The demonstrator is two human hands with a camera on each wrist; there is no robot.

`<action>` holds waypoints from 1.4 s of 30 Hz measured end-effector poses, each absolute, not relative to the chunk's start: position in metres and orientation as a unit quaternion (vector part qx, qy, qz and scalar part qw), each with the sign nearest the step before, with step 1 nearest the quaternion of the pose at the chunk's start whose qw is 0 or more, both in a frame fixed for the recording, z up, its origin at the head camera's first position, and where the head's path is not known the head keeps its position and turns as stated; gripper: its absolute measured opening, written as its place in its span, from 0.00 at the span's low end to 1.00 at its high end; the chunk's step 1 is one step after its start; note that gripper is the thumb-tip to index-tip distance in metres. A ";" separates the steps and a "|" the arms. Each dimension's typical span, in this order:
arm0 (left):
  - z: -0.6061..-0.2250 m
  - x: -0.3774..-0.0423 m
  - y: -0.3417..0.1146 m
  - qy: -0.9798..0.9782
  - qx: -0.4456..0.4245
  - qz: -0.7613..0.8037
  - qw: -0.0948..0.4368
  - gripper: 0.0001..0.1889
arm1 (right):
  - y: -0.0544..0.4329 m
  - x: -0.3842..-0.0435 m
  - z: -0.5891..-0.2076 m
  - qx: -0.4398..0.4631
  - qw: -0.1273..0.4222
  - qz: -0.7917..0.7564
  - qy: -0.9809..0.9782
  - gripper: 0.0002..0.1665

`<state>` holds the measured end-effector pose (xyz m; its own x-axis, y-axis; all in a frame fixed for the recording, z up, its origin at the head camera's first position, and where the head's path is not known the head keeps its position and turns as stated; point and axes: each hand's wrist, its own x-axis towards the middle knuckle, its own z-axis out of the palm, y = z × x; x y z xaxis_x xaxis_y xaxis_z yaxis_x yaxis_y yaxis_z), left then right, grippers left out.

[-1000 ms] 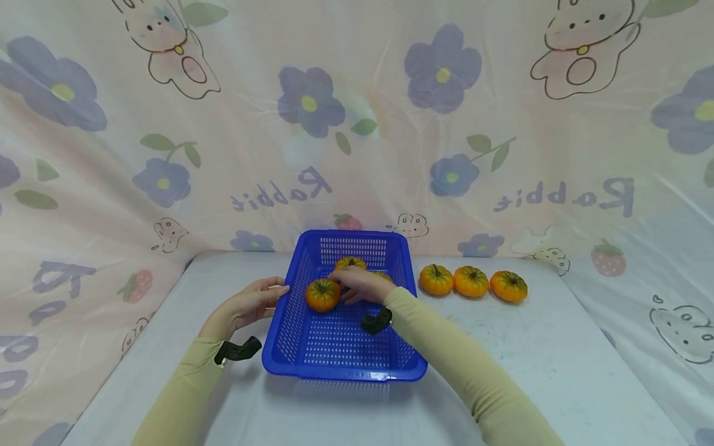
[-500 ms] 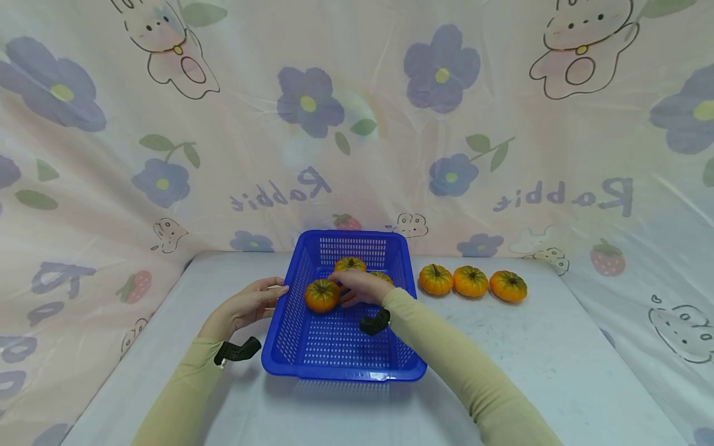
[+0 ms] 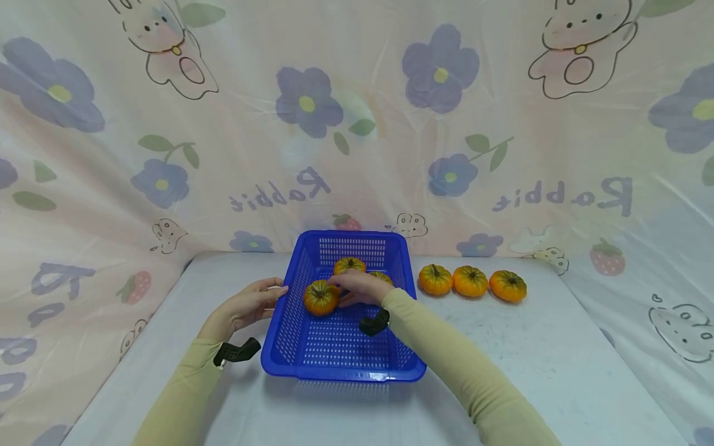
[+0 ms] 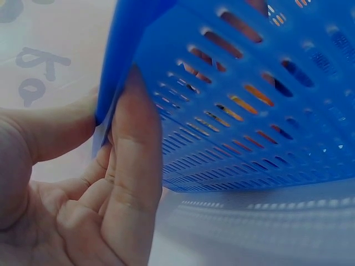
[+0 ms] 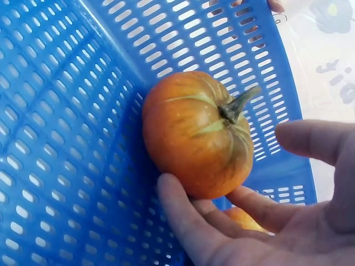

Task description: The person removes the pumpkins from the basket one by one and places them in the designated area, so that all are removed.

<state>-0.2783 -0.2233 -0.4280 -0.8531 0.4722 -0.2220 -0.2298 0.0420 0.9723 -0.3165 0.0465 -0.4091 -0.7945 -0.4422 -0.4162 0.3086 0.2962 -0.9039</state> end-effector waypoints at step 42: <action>-0.428 -0.277 -0.223 0.685 0.082 0.679 0.253 0.19 | 0.055 -0.314 -0.396 -0.122 0.358 -0.599 0.706 0.31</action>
